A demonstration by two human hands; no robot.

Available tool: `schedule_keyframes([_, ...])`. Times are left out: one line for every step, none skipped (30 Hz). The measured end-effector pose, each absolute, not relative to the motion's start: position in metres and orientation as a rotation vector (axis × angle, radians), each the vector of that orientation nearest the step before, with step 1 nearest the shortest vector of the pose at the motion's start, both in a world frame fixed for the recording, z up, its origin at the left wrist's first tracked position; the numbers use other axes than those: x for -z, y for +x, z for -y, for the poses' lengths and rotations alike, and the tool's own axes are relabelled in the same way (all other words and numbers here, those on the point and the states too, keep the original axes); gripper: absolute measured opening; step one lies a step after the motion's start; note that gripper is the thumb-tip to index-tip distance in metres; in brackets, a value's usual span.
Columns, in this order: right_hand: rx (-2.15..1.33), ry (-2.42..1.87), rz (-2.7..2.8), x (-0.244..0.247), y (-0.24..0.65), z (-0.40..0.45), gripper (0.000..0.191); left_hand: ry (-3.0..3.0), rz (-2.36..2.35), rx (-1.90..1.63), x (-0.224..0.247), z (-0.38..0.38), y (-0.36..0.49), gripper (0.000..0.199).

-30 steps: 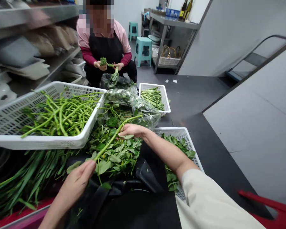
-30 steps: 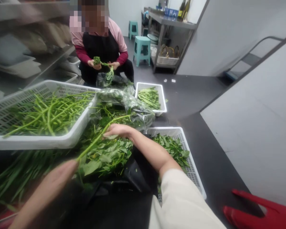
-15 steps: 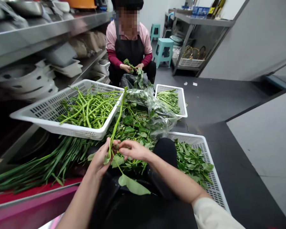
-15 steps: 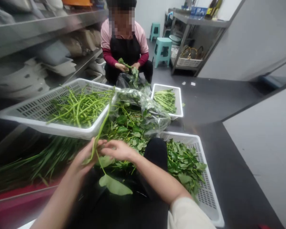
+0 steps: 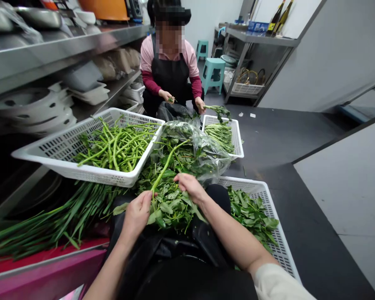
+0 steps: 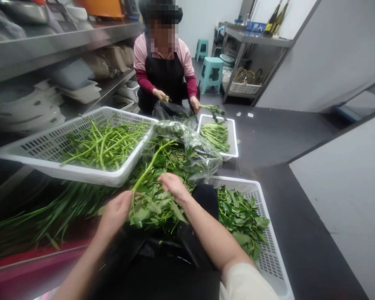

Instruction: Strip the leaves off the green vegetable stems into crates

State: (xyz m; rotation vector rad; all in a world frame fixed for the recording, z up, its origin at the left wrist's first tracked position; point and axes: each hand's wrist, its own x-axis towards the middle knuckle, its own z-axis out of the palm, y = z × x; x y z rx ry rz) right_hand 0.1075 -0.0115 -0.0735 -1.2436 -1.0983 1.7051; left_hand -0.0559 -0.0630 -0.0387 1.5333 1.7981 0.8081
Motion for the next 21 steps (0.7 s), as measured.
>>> schedule_keyframes([-1.774,-1.215,1.212,0.072,0.104,0.016,0.033,1.534,-1.778,-0.83,0.039,0.063,-0.055,0.041])
schedule_keyframes([-1.862,-1.162,1.348,0.071,0.1,0.02,0.032,1.532,-1.751,-0.853,0.039,0.062,-0.054,0.042])
schedule_keyframes([-1.948,-1.095,1.456,0.07,0.095,0.024,0.032,1.522,-1.723,-0.877,0.039,0.061,-0.053,0.044])
schedule_keyframes([-2.012,-1.025,1.511,0.07,0.091,0.026,0.032,1.502,-1.696,-0.893,0.038,0.06,-0.053,0.045])
schedule_keyframes([-2.035,-0.979,1.513,0.071,0.089,0.026,0.032,1.469,-1.675,-0.895,0.037,0.06,-0.054,0.047])
schedule_keyframes([-2.002,-0.986,1.482,0.073,0.089,0.023,0.031,1.429,-1.663,-0.884,0.036,0.06,-0.055,0.048])
schedule_keyframes([-1.906,-1.067,1.452,0.075,0.092,0.019,0.03,1.391,-1.658,-0.865,0.035,0.06,-0.058,0.048])
schedule_keyframes([-1.767,-1.201,1.441,0.077,0.098,0.013,0.029,1.36,-1.66,-0.845,0.034,0.06,-0.062,0.047])
schedule_keyframes([-1.613,-1.349,1.45,0.079,0.106,0.007,0.028,1.344,-1.665,-0.829,0.033,0.061,-0.067,0.045])
schedule_keyframes([-1.47,-1.48,1.466,0.08,0.115,0.002,0.028,1.34,-1.68,-0.824,0.033,0.063,-0.072,0.043])
schedule_keyframes([-1.343,-1.58,1.502,0.079,0.123,-0.002,0.027,1.344,-1.709,-0.828,0.032,0.064,-0.077,0.041])
schedule_keyframes([-1.232,-1.642,1.572,0.078,0.13,-0.003,0.023,1.35,-1.75,-0.835,0.032,0.066,-0.082,0.038])
schedule_keyframes([-1.123,-1.667,1.675,0.074,0.136,-0.002,0.016,1.352,-1.799,-0.842,0.032,0.067,-0.087,0.036])
schedule_keyframes([-0.994,-1.665,1.795,0.07,0.139,0.0,0.011,1.348,-1.847,-0.847,0.031,0.069,-0.091,0.035])
schedule_keyframes([-0.829,-1.651,1.919,0.066,0.139,0.003,0.021,1.339,-1.881,-0.848,0.03,0.07,-0.094,0.035])
schedule_keyframes([-0.661,-1.619,2.025,0.061,0.138,0.005,0.032,1.329,-1.89,-0.842,0.027,0.071,-0.097,0.036])
schedule_keyframes([-0.525,-1.57,2.1,0.058,0.136,0.005,0.038,1.321,-1.871,-0.827,0.024,0.072,-0.099,0.037])
schedule_keyframes([-0.445,-1.514,2.146,0.055,0.132,0.005,0.038,1.313,-1.83,-0.807,0.021,0.073,-0.101,0.039])
schedule_keyframes([-0.413,-1.455,2.193,0.054,0.129,0.003,0.035,1.304,-1.776,-0.784,0.017,0.074,-0.103,0.041])
schedule_keyframes([-0.418,-1.394,2.251,0.055,0.127,-0.001,0.029,1.292,-1.723,-0.764,0.014,0.075,-0.105,0.043])
schedule_keyframes([-0.45,-1.328,2.312,0.057,0.125,-0.005,0.023,1.274,-1.68,-0.75,0.012,0.076,-0.108,0.045])
